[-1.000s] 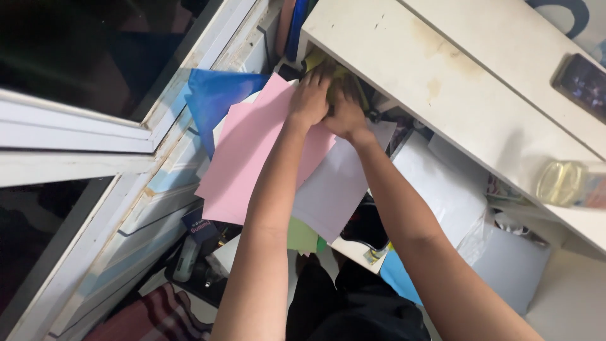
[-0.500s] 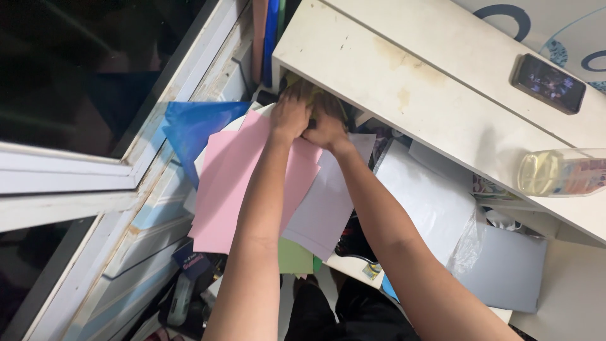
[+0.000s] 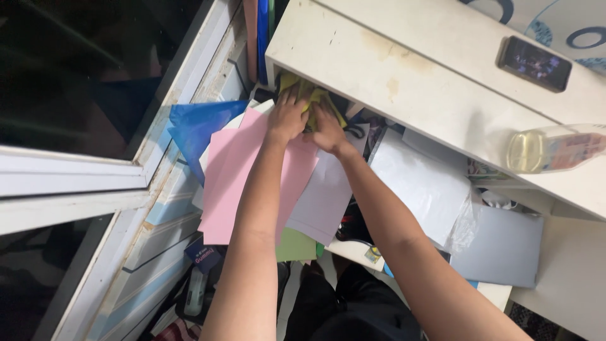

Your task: The person wipes a white shelf with a yellow cloth, then hangs the cloth on a nearby chair. They proceed to organize items on the shelf, including a spray bottle, papers, and a white cable, which they coil and place on the shelf. Finally, they pick up a black mesh pen holder and a black cloth.

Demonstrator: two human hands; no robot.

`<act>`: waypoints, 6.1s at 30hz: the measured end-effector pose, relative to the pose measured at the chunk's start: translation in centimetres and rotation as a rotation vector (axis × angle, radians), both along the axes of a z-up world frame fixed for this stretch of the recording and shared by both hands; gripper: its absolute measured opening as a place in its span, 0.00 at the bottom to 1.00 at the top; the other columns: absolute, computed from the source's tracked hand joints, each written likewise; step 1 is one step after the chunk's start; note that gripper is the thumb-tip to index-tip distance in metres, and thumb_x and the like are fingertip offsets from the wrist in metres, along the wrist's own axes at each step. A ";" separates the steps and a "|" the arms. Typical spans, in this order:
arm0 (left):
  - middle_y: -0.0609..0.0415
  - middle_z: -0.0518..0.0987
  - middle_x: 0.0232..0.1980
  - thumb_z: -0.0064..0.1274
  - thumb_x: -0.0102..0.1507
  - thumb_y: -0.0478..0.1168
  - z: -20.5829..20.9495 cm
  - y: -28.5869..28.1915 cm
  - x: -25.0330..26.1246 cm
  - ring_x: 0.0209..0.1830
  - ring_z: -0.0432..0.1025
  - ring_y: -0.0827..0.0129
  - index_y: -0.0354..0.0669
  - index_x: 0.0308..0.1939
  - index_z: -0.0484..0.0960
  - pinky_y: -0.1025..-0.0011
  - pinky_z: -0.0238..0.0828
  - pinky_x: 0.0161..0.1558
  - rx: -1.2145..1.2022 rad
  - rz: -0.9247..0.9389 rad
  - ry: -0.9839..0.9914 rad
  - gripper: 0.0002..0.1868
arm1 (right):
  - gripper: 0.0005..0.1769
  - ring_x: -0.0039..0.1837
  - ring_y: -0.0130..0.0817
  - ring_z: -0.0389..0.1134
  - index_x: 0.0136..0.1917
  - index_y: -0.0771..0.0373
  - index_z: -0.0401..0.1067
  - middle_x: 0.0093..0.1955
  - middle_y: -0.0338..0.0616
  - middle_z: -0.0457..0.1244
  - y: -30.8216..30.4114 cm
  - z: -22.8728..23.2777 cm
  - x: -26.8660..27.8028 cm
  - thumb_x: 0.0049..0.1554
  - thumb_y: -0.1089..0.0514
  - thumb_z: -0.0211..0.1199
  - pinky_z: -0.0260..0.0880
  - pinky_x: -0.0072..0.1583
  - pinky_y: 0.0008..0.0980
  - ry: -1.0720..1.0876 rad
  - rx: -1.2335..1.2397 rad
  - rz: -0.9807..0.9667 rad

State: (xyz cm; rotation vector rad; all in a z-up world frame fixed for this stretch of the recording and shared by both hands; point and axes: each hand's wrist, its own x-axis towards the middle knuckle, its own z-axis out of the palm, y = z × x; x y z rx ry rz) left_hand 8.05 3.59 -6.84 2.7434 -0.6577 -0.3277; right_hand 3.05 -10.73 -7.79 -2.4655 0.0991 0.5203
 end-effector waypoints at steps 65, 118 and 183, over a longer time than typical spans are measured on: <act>0.40 0.75 0.59 0.55 0.62 0.44 -2.4 -3.6 1.2 0.65 0.69 0.48 0.40 0.60 0.74 0.53 0.65 0.66 -0.107 0.120 -0.071 0.24 | 0.42 0.67 0.58 0.67 0.71 0.61 0.62 0.65 0.56 0.65 0.1 2.4 0.2 0.49 0.41 0.66 0.69 0.66 0.52 -0.017 -0.207 0.058; 0.55 0.79 0.55 0.39 0.68 0.42 -4.5 -3.8 1.6 0.69 0.60 0.56 0.55 0.53 0.75 0.56 0.50 0.68 0.276 0.185 -0.113 0.13 | 0.40 0.74 0.52 0.62 0.70 0.63 0.69 0.68 0.58 0.65 1.4 7.7 1.9 0.53 0.37 0.55 0.61 0.73 0.48 0.093 0.148 -0.049; 0.57 0.74 0.69 0.36 0.73 0.50 8.5 -12.2 18.5 0.75 0.63 0.66 0.55 0.58 0.78 0.65 0.57 0.74 -0.036 0.096 -0.393 0.17 | 0.28 0.81 0.30 0.52 0.76 0.47 0.65 0.79 0.26 0.56 -11.8 5.7 20.5 0.62 0.55 0.49 0.59 0.77 0.28 -0.710 -0.387 0.128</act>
